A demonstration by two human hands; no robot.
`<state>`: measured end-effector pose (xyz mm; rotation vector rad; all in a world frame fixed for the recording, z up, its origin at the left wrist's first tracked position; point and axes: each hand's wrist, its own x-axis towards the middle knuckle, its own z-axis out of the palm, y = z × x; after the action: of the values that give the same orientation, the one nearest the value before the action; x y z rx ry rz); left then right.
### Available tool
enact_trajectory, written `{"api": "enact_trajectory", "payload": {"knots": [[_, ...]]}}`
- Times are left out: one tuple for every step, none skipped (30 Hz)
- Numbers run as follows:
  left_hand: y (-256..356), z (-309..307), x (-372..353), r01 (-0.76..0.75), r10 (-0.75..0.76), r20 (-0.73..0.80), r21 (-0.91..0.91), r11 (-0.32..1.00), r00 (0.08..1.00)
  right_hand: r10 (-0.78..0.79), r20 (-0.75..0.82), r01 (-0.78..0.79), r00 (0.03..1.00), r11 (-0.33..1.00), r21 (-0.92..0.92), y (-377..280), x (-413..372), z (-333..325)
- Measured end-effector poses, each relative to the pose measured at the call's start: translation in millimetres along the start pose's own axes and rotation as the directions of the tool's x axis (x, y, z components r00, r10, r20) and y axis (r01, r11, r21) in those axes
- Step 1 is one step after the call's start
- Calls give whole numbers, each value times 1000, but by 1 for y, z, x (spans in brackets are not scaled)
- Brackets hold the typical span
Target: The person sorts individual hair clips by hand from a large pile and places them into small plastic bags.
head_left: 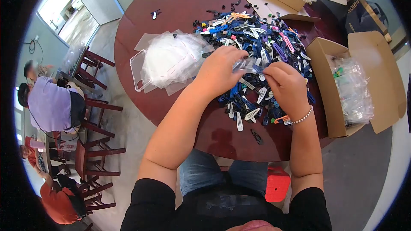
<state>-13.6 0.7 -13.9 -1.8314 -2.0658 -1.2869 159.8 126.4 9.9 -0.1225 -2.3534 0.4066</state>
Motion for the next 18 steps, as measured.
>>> {"api": "enact_trajectory", "payload": {"knots": [[3, 0, 0, -1, 1, 0, 0, 1000, 1000, -18, 12, 19, 1000, 998, -64, -5, 0, -1], [6, -1, -1, -25, 25, 28, -7, 1000, 999, -35, 26, 38, 999, 991, -126, -9, 1, -3], [8, -1, -1, -48, 49, 55, -14, 999, 997, -37, 26, 39, 999, 991, -126, -11, 1, -4], [9, -1, -1, -49, 49, 54, -13, 999, 997, -48, 36, 53, 998, 990, -134, -13, 2, -5], [10, 0, -1, -32, 35, 78, -36, 999, 996, -59, 47, 66, 997, 988, -142, -16, 2, -6], [11, 0, -1, -15, 21, 103, -59, 998, 994, -61, 46, 67, 997, 988, -141, -18, 3, -7], [10, 0, -1, -15, 21, 102, -58, 998, 995, -72, 79, 83, 994, 986, -146, -21, 3, -7], [8, 1, -1, -38, 43, 89, -57, 998, 995, -83, 112, 100, 990, 984, -151, -22, 4, -7], [7, 2, -1, -60, 65, 76, -56, 997, 995, -85, 111, 101, 990, 983, -151, -22, 3, -7], [6, 2, -1, -60, 64, 74, -55, 997, 995, -88, 111, 102, 990, 986, -133, -21, 3, -5], [5, 3, -1, -72, 76, 65, -58, 996, 995, -91, 110, 104, 990, 988, -115, -21, 3, -4], [5, 3, -1, -84, 87, 56, -61, 995, 995, -93, 111, 106, 989, 988, -114, -20, 2, -2], [5, 3, 0, -83, 86, 55, -60, 995, 995, -82, 42, 81, 996, 996, 39, -19, 2, 0], [5, 1, 1, -33, 42, 73, -117, 993, 996, -60, -23, 63, 998, 979, 194, -19, 2, 1], [5, 0, 2, 18, -2, 93, -172, 985, 996, -61, -22, 64, 998, 979, 195, -18, 3, 0], [7, -1, 2, 19, -3, 92, -171, 985, 996, -23, -85, 38, 996, 985, 171, -15, 4, -3], [9, -2, 3, 105, -92, 67, -237, 966, 994, 13, -150, 9, 989, 989, 148, -14, 4, -5], [10, -3, 3, 187, -181, 49, -304, 934, 982, 13, -150, 10, 989, 989, 149, -13, 3, -5]]}}
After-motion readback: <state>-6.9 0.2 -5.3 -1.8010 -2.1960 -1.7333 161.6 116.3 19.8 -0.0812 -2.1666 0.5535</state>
